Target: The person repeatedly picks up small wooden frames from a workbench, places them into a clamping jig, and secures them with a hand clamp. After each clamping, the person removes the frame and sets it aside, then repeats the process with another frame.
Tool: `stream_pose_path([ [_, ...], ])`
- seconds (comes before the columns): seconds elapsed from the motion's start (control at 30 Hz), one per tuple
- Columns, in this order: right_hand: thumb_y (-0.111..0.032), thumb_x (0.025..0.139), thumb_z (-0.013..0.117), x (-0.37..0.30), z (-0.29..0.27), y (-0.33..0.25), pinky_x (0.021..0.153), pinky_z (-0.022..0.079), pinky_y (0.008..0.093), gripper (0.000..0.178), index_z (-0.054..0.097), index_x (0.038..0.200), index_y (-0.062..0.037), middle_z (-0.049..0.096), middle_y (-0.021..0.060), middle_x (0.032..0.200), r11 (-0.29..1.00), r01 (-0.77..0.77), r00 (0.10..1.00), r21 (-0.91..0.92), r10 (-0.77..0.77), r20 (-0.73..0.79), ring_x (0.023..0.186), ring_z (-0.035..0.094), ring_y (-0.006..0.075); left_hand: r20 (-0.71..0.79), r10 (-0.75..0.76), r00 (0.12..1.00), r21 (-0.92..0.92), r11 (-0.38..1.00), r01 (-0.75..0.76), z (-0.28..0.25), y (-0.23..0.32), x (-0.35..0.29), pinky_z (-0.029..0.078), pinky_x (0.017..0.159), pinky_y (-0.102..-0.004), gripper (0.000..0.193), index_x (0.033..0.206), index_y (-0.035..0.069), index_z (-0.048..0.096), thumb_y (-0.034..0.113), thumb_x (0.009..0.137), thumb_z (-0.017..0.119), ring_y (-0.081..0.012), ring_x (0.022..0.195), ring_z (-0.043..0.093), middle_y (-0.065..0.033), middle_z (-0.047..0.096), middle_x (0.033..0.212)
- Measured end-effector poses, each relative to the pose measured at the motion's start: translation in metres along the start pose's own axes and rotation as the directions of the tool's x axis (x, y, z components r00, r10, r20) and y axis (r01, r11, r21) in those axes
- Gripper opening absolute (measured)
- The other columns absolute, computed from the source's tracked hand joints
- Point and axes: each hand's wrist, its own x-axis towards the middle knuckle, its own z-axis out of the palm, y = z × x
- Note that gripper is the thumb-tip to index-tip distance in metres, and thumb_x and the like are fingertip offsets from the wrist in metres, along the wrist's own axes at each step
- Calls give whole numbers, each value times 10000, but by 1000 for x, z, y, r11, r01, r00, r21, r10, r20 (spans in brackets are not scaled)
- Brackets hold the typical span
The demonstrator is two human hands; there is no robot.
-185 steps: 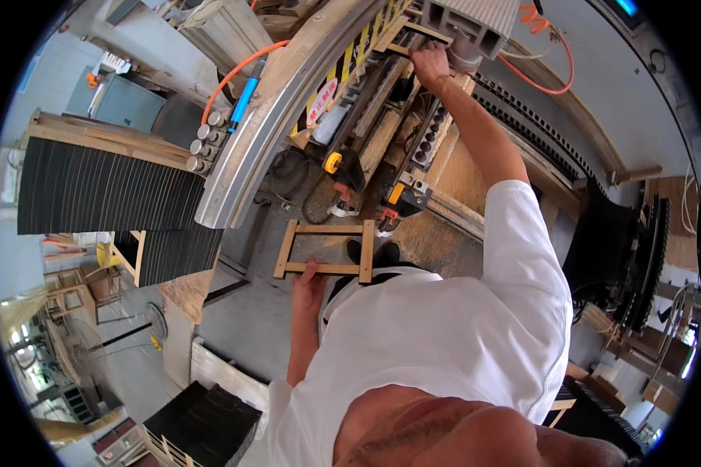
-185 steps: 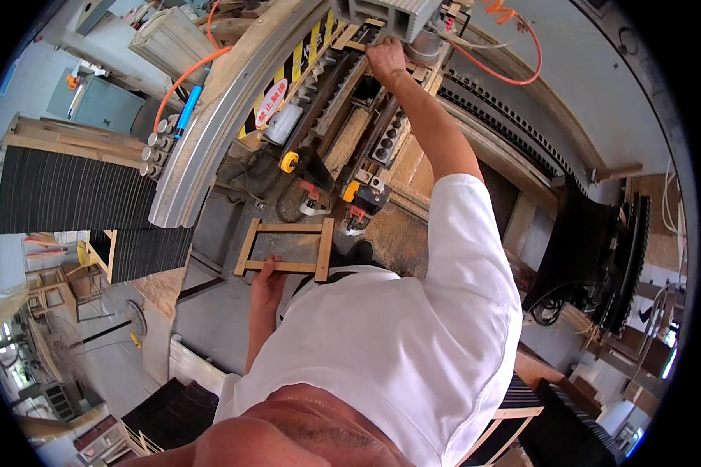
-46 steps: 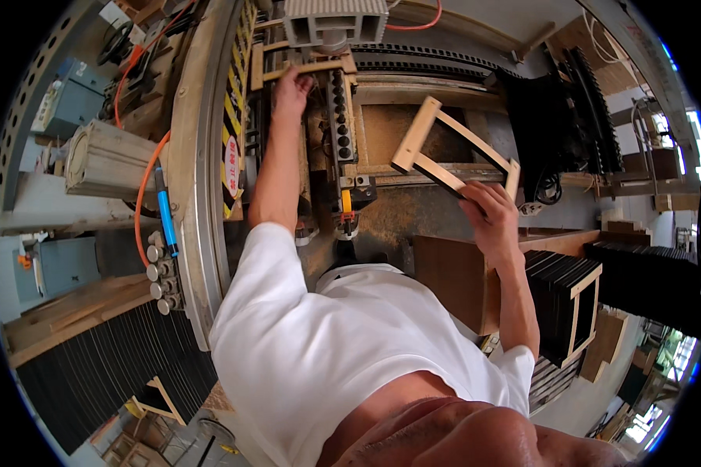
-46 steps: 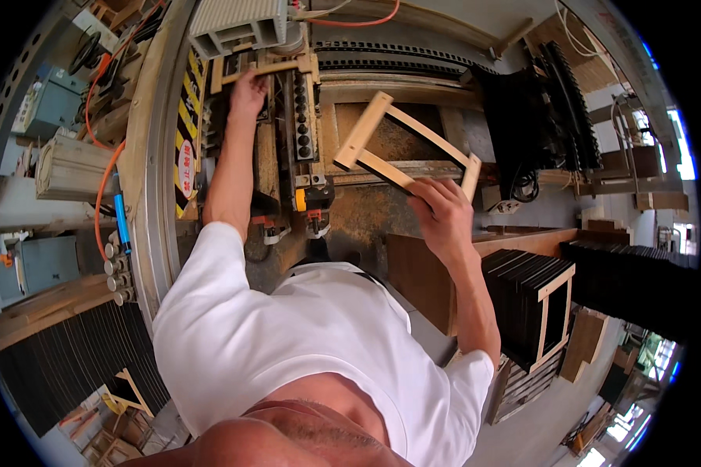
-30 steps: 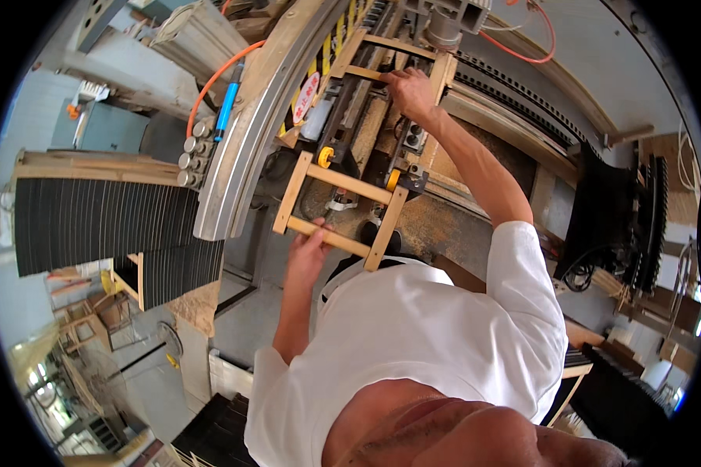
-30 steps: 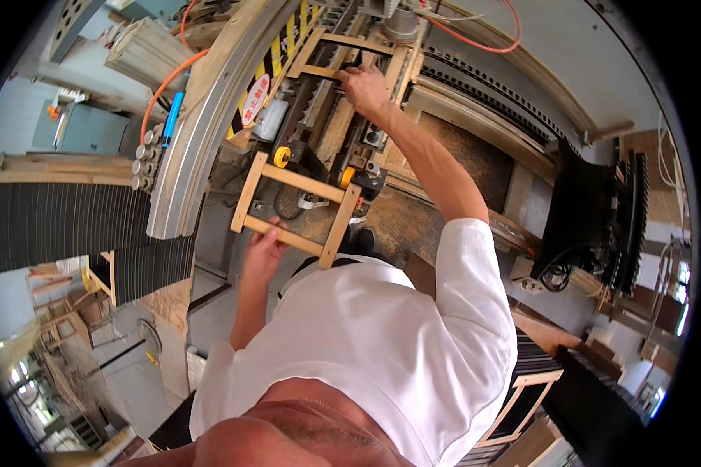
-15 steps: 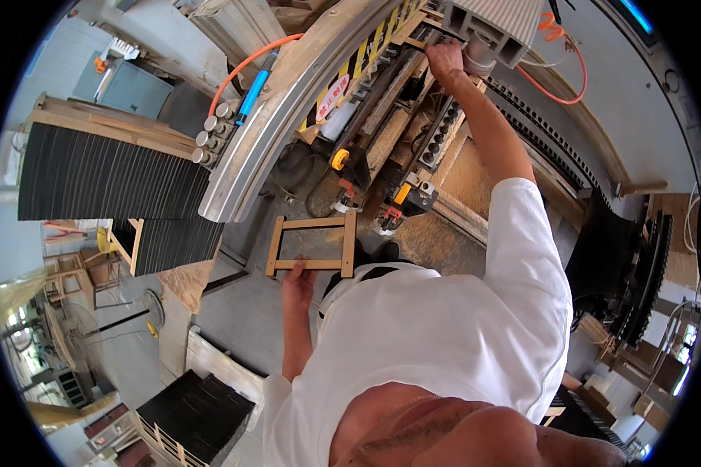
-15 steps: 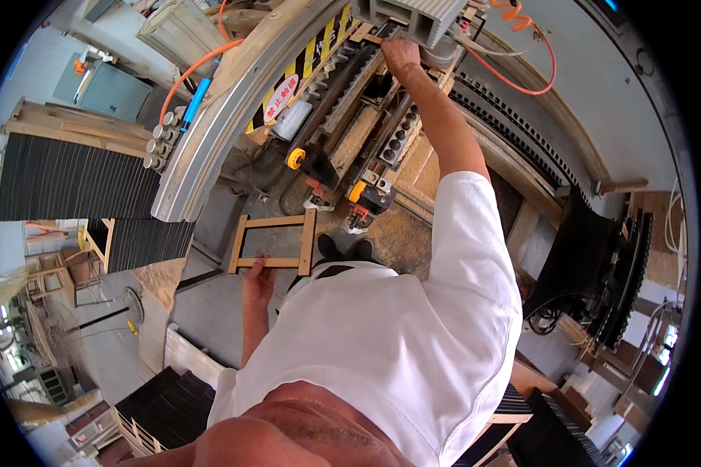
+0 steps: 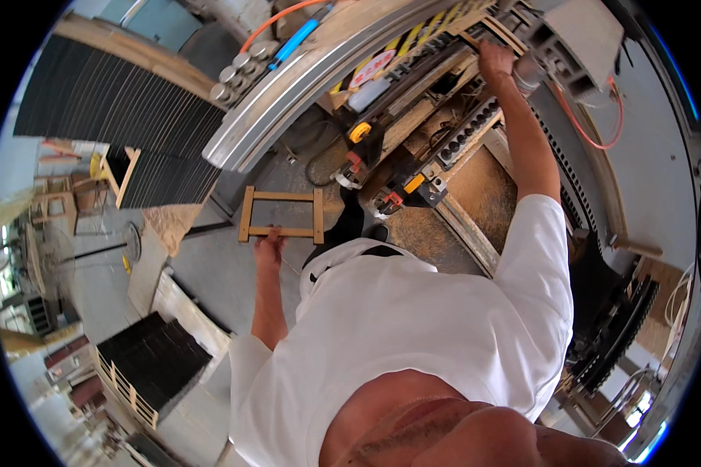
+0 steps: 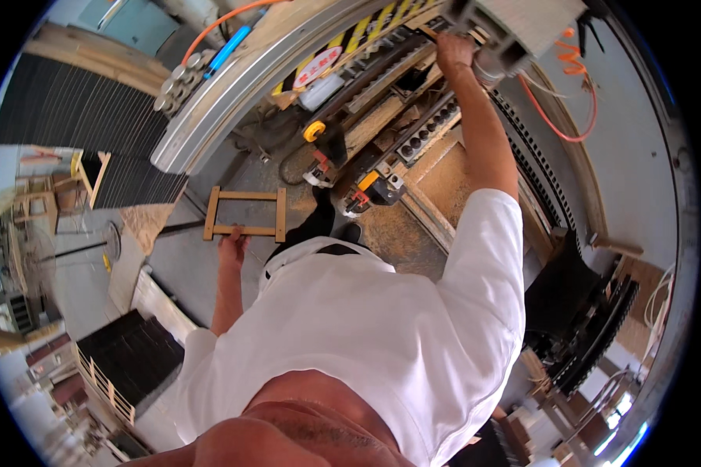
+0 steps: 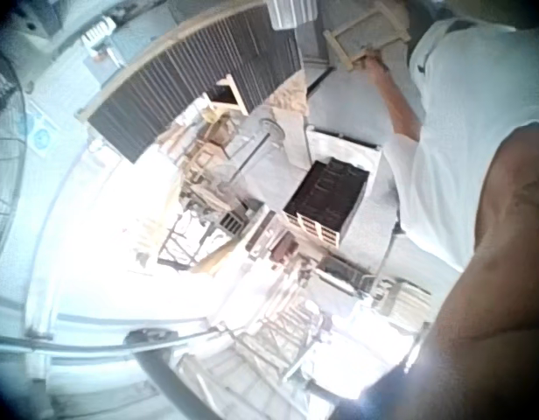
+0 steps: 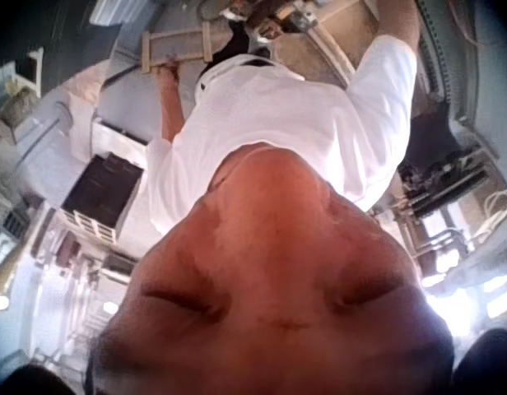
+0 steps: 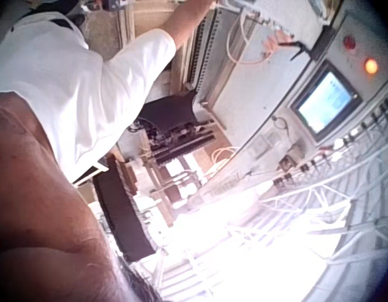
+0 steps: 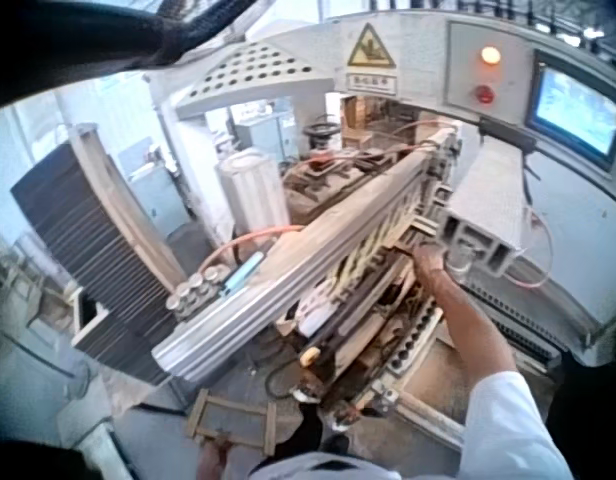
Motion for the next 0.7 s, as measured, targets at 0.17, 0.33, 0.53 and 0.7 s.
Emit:
stream_pose_path([
  [0.17, -164, 834, 616, 10, 18, 11, 733, 512, 482, 192, 586, 1012, -101, 680, 153, 876, 989, -148, 977, 13, 144, 155, 856, 660, 343, -180, 96, 979, 120, 990, -75, -44, 0, 3, 511, 559, -248, 277, 1054, -11, 585, 85, 818, 693, -151, 700, 615, -67, 635, 876],
  [0.33, -182, 840, 610, 6, 10, 11, 724, 537, 463, 145, 658, 966, -129, 685, 140, 935, 1000, -22, 996, 10, 21, 86, 893, 668, 325, -395, 156, 905, 86, 987, -132, -95, 12, -18, 524, 600, -242, 283, 1041, -10, 595, 100, 808, 710, -138, 750, 619, -64, 640, 899],
  [0.53, -235, 893, 558, 1, -5, 9, 750, 528, 467, 221, 658, 1057, -125, 691, 125, 985, 990, -142, 982, -1, 141, 123, 919, 662, 311, -422, 237, 875, -20, 963, -270, -166, 38, -11, 533, 646, -257, 326, 1101, -24, 609, 153, 840, 691, -149, 804, 630, -73, 649, 949],
  [0.7, -303, 904, 571, -31, -79, -37, 751, 526, 439, 316, 660, 1145, -119, 690, 124, 1029, 946, -158, 974, 282, 197, -115, 930, 659, 320, -584, 232, 778, 26, 963, -267, -231, 77, 13, 555, 667, -279, 362, 1128, -46, 602, 161, 844, 690, -180, 790, 654, -88, 661, 955],
])
